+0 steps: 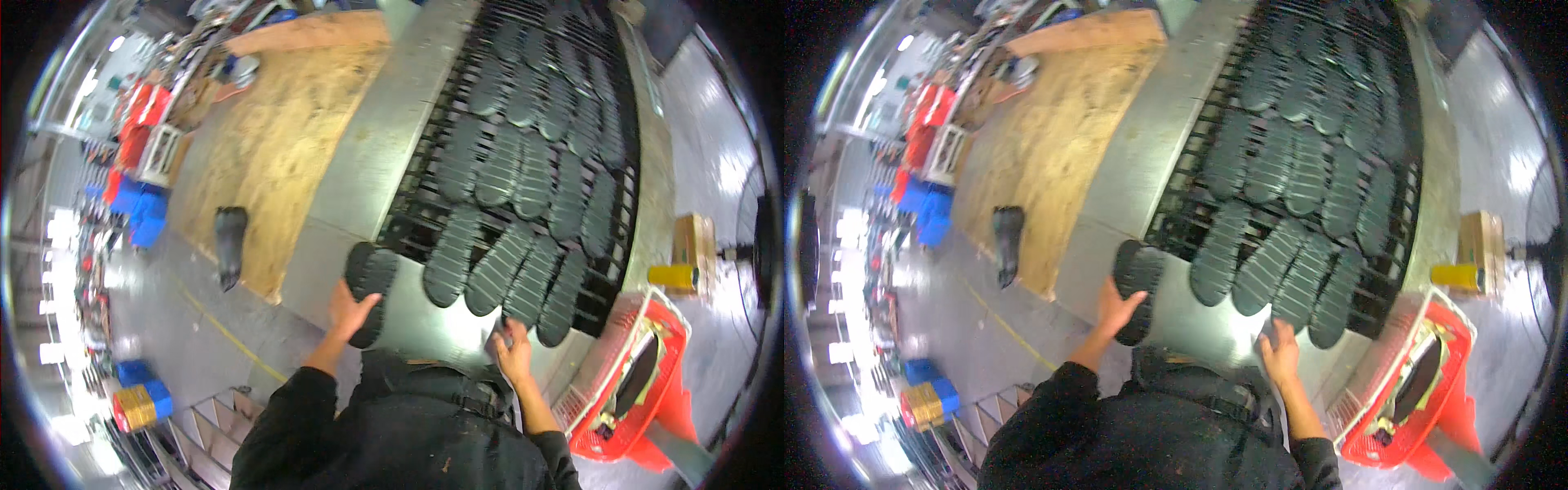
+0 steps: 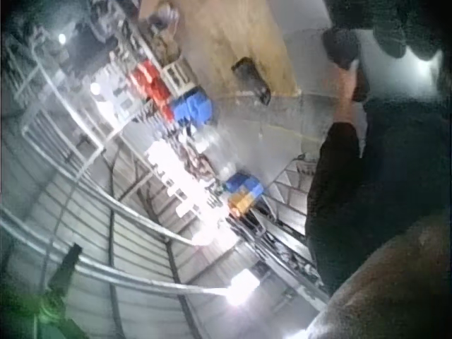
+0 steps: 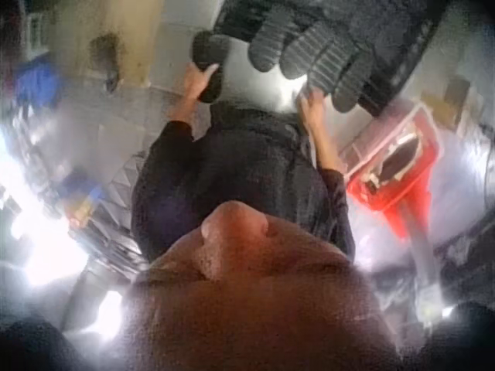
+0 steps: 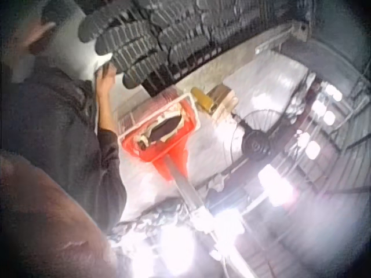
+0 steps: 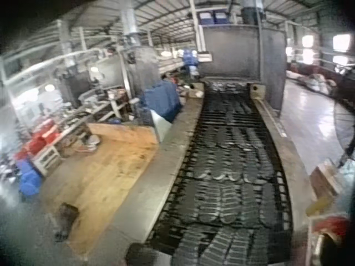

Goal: The person retrieves shoe soles from a shelving rack and places them onto a conveyor grate by hand.

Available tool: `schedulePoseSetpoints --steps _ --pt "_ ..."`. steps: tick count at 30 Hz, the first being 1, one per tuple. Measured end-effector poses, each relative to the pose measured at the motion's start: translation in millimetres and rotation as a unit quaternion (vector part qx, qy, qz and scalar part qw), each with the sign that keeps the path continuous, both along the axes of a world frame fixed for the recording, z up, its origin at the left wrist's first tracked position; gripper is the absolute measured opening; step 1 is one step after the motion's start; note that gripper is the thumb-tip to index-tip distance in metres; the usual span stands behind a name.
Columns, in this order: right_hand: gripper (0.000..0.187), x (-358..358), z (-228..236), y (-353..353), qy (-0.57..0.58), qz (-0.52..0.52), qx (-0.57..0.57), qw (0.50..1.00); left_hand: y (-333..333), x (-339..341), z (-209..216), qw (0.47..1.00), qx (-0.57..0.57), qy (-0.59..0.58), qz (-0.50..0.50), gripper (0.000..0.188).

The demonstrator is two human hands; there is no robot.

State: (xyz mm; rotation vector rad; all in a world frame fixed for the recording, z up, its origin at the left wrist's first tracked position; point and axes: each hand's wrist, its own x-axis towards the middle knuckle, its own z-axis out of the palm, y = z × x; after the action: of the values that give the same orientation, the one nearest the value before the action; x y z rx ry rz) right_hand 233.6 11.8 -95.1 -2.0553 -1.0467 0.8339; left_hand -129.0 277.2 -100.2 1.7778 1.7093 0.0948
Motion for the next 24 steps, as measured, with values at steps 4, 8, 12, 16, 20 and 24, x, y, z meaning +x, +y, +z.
schedulePoseSetpoints --steps 4,8,12,16,20,24 --pt "0.07 -52 -19 30 0.191 0.085 -0.089 0.974 -50 50 4 0.997 -0.007 0.079 0.004 0.109" --pt "0.094 -92 -25 69 0.161 0.174 -0.114 0.965 -69 33 29 0.993 -0.111 -0.01 -0.029 0.099" --pt "0.115 -117 -29 93 0.148 0.127 -0.139 0.971 -23 -60 29 0.997 0.048 -0.063 -0.018 0.084" --pt "0.131 -151 -9 118 0.062 0.066 -0.131 0.987 81 -198 40 0.964 0.244 0.004 0.108 0.075" --pt "0.134 -211 7 147 -0.124 0.017 -0.128 0.984 186 -333 46 0.932 0.209 0.076 0.287 0.084" --pt "0.126 -252 2 173 -0.226 0.013 -0.134 0.965 234 -426 12 0.831 -0.12 -0.352 0.413 0.082"
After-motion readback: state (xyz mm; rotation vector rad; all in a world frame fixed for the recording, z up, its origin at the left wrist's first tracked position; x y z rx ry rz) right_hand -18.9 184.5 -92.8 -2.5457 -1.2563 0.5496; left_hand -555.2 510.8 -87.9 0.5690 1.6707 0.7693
